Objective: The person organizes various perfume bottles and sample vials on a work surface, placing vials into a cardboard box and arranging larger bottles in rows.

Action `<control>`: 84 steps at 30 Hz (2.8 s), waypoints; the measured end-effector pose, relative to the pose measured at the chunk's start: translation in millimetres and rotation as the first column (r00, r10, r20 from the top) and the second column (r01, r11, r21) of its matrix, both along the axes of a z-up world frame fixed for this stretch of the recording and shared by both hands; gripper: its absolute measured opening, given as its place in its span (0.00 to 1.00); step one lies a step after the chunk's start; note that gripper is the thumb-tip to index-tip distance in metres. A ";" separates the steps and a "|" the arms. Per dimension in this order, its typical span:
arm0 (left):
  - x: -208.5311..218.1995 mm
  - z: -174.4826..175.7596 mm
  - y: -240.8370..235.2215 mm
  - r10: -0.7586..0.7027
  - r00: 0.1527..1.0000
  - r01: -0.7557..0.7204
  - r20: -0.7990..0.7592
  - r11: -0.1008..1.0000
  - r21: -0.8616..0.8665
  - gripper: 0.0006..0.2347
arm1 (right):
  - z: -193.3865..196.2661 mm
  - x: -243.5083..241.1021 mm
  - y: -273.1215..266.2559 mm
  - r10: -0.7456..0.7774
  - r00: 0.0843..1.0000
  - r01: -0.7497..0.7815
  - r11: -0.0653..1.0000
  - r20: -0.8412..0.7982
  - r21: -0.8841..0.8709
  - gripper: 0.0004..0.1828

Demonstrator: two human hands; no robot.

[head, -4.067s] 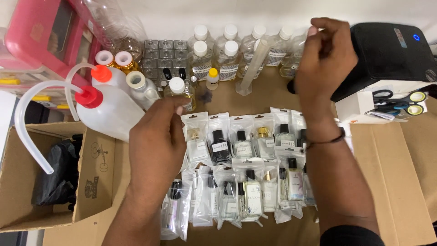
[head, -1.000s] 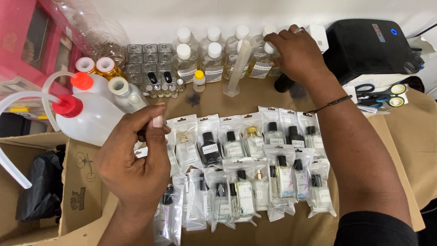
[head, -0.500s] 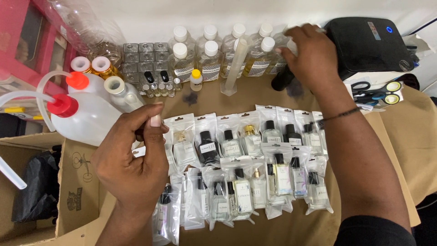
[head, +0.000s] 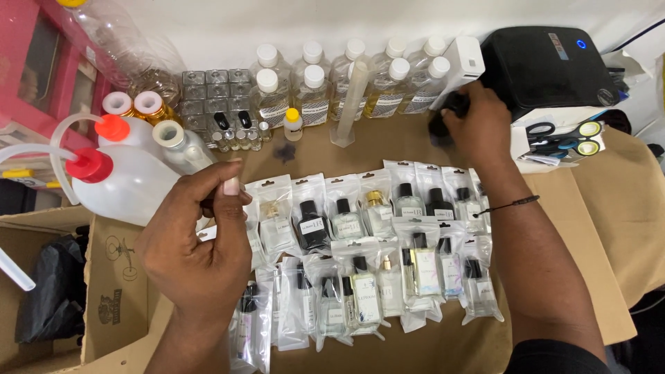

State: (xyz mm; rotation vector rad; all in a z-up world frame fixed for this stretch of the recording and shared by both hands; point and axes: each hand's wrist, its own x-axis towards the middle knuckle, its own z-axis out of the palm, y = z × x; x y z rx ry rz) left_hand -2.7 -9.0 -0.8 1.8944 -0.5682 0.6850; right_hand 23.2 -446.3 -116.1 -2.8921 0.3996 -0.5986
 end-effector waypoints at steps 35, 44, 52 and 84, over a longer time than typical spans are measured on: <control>-37.7 4.7 30.6 0.165 0.986 -0.146 0.040 0.946 -0.289 0.09 | 41.1 32.5 147.2 0.204 0.956 -0.284 0.830 0.213 0.480 0.31; -61.5 1.3 42.1 0.174 0.975 -0.033 0.139 0.731 -0.682 0.21 | 37.8 -135.2 195.4 0.196 0.969 -0.238 0.901 0.149 0.362 0.10; -90.0 11.0 60.7 -0.002 0.943 0.096 0.333 0.959 -0.267 0.06 | 7.9 -204.2 252.5 0.647 0.693 -0.687 0.727 0.317 0.017 0.08; -71.9 -141.2 86.9 0.435 0.790 -0.215 -0.432 0.857 0.469 0.28 | -45.8 -257.5 286.7 0.681 0.682 -0.684 0.723 0.267 -0.096 0.08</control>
